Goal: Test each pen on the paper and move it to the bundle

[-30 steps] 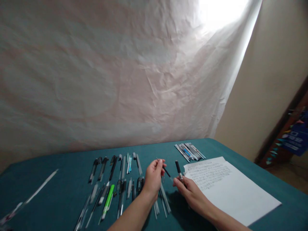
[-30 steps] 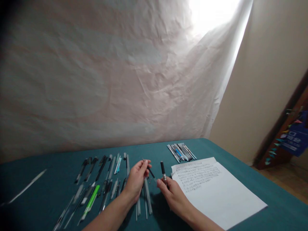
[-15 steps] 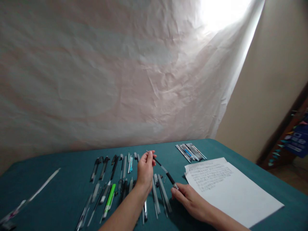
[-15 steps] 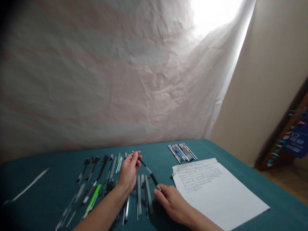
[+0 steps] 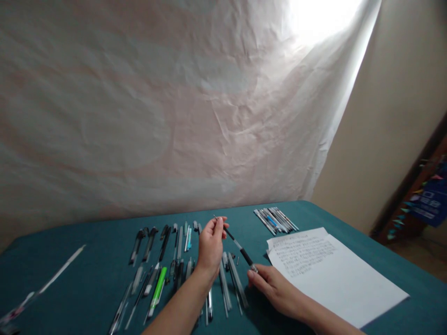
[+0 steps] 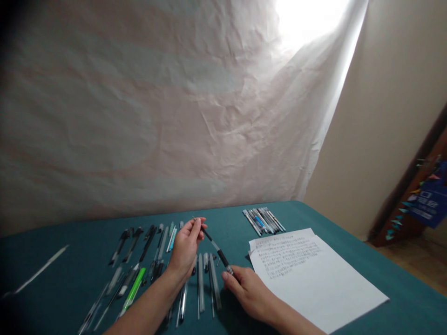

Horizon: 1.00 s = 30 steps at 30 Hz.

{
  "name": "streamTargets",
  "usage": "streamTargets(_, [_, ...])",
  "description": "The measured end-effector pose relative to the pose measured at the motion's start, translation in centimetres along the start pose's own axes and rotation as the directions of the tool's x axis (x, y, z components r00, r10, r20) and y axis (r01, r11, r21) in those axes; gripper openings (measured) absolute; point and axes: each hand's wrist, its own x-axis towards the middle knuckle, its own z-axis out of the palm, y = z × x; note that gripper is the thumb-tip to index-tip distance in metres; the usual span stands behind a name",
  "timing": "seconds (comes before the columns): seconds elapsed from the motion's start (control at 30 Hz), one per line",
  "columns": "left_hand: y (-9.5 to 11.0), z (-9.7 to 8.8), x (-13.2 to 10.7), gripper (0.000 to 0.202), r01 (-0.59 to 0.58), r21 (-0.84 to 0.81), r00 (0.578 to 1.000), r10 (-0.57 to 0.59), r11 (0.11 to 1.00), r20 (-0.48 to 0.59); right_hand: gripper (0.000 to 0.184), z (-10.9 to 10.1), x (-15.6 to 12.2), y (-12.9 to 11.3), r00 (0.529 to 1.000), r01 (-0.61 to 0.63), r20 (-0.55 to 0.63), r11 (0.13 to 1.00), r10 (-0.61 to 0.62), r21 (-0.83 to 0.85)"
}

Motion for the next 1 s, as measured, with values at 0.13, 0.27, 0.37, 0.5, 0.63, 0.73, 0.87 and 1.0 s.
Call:
streamTargets(0.13, [0.1,0.0,-0.1,0.034,0.018,-0.009,1.000,-0.018,1.000,0.026,0.042,0.0,-0.1,0.0,1.000,0.006,0.006,1.000,-0.006,-0.003])
streamTargets(0.27, [0.1,-0.1,0.1,0.035,0.078,-0.059,0.996,-0.075,0.995,0.042,0.039,0.1,-0.2,0.2,1.000,0.021,-0.002,1.000,-0.021,0.015])
streamTargets(0.37, [-0.2,-0.1,0.0,0.036,0.109,-0.071,0.993,-0.106,0.992,0.046,0.036,0.3,-0.1,0.4,0.999,0.017,-0.040,1.000,-0.016,0.021])
streamTargets(0.5, [-0.7,0.4,-0.8,0.037,0.177,-0.033,0.978,-0.172,0.984,0.116,0.033,0.4,0.0,0.5,0.998,0.026,-0.066,0.998,-0.022,0.061])
streamTargets(0.63, [-1.2,1.1,-1.9,0.044,0.276,0.133,0.918,-0.302,0.952,0.258,0.033,0.5,0.2,0.6,0.995,0.025,-0.101,0.990,-0.011,0.139])
streamTargets(0.73, [-1.5,1.1,-2.1,0.049,0.201,0.305,0.904,-0.296,0.931,0.308,0.033,0.5,0.4,0.9,0.989,0.022,-0.145,0.980,0.007,0.196])
streamTargets(0.87, [-2.0,0.0,-2.0,0.029,-0.160,0.637,0.922,-0.118,0.754,0.370,0.035,0.5,0.6,1.3,0.983,0.005,-0.181,0.968,0.041,0.250])
streamTargets(1.0, [-2.5,-1.0,-2.7,0.012,-0.376,0.867,0.905,-0.071,0.327,0.420,0.036,0.6,0.7,1.5,0.980,0.004,-0.195,0.962,0.051,0.273])
